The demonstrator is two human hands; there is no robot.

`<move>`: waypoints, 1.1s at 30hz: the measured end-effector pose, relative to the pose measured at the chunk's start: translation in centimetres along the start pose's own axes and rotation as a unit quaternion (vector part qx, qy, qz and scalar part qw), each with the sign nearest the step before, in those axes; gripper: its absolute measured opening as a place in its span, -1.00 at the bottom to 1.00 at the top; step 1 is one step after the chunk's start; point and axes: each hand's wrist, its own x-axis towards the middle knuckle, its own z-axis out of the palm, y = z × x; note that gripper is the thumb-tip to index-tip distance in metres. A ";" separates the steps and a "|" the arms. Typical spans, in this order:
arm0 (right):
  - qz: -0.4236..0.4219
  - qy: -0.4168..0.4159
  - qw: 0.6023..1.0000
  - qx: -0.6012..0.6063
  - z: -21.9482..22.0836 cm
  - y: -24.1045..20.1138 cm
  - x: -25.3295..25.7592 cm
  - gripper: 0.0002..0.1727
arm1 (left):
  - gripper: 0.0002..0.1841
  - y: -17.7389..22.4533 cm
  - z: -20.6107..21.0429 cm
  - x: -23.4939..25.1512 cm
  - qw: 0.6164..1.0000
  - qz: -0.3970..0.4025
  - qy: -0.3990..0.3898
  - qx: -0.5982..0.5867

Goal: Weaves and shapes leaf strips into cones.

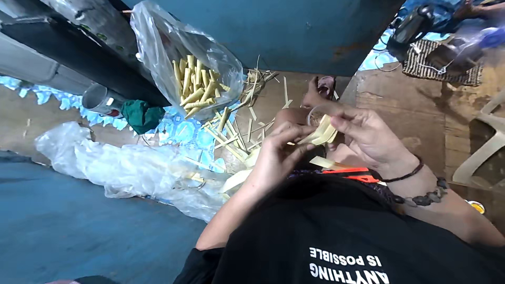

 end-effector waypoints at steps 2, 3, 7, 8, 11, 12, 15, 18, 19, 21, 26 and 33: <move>0.033 -0.017 0.999 0.013 0.4 0.2 0.0 -0.87 | -0.81 -0.1 0.5 0.1 0.999 0.017 0.029 -0.021; 0.048 -0.036 0.998 0.008 0.5 0.4 -0.1 -0.85 | -0.84 -0.1 0.6 0.2 0.999 0.019 0.032 -0.013; 0.008 -0.083 0.993 -0.088 -0.3 1.0 -0.4 -0.73 | -0.73 -0.6 0.4 0.1 0.998 0.004 -0.008 0.059; 0.002 -0.059 0.995 -0.084 -0.4 0.9 -0.4 -0.75 | -0.67 -0.7 0.4 0.1 0.998 0.004 -0.019 0.053; 0.030 -0.007 0.999 -0.010 0.0 0.7 -0.2 -0.81 | -0.83 -0.8 0.9 0.2 1.000 0.017 0.008 0.016; 0.035 -0.013 0.999 -0.016 0.3 0.9 -0.3 -0.83 | -0.87 -0.7 1.1 0.2 1.000 0.019 0.022 0.010; -0.030 -0.066 0.988 -0.135 0.2 1.3 -0.6 -0.74 | -0.84 -0.5 1.0 0.3 0.999 0.021 0.023 0.041; -0.025 -0.015 0.995 -0.100 0.1 1.2 -0.8 -0.72 | -0.75 -0.8 0.8 0.4 0.998 0.028 0.009 0.052; -0.002 0.004 0.998 -0.058 0.3 1.0 -0.7 -0.74 | -0.81 -0.9 0.9 0.4 0.998 0.036 0.014 0.045; 0.014 0.005 0.999 -0.046 0.8 1.1 -0.8 -0.77 | -0.87 -0.9 1.3 0.4 0.998 0.046 0.031 0.041; -0.037 -0.016 0.990 -0.132 0.9 2.1 -1.7 -0.68 | -0.75 -1.1 1.1 0.4 0.996 0.046 0.043 0.060; -0.171 0.039 0.930 -0.322 1.0 2.0 -2.3 -0.55 | -0.87 -1.2 0.5 0.5 0.999 0.031 -0.033 0.028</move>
